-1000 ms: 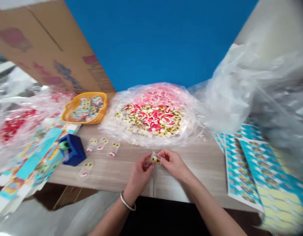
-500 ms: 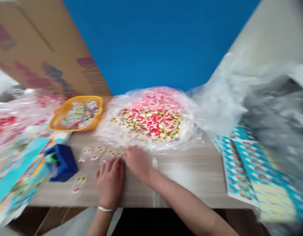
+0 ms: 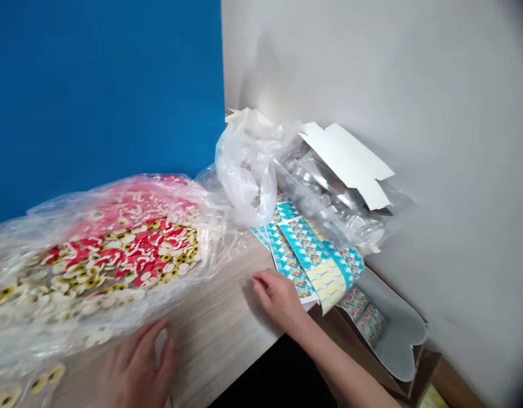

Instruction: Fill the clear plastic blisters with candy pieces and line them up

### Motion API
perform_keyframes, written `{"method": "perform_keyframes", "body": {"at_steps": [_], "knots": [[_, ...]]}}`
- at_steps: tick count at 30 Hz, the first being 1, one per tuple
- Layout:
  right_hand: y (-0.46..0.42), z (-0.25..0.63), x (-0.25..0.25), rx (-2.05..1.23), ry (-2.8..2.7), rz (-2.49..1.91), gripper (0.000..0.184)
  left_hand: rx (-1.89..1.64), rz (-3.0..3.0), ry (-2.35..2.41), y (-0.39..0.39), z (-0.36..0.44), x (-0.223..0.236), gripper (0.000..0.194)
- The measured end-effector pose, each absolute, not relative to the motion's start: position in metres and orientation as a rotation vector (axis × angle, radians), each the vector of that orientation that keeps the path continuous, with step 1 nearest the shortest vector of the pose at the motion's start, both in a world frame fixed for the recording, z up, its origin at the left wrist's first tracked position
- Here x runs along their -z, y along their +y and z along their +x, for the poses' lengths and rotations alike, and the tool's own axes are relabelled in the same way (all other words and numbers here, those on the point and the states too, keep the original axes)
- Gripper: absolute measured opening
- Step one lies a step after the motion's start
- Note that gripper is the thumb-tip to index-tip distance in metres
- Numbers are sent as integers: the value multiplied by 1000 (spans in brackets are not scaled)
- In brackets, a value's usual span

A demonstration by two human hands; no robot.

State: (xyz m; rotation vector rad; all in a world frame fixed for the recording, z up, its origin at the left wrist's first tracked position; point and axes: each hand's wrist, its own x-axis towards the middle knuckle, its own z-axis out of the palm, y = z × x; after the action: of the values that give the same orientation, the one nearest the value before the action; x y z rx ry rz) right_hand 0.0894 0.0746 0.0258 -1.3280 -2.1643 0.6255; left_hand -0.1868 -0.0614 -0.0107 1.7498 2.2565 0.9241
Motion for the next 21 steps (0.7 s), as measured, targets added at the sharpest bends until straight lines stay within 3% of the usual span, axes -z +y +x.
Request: {"method": "perform_keyframes", "body": {"at_steps": [8,15,17,21], "knots": [[115,193,8,-10,-1999,-1601,19,-956,1919,1683,54,-64,-4,28],[131,197,36,0,-2008,-1650,24,-1053,1133,1420,195,-26,-20,80],[133,194,37,-19,-1986,-1666,24,-1266,904,1416,222,-32,-24,78],[142,187,36,-75,-1934,-1670,22,-1548,674,1364,245,-52,-36,56]]}}
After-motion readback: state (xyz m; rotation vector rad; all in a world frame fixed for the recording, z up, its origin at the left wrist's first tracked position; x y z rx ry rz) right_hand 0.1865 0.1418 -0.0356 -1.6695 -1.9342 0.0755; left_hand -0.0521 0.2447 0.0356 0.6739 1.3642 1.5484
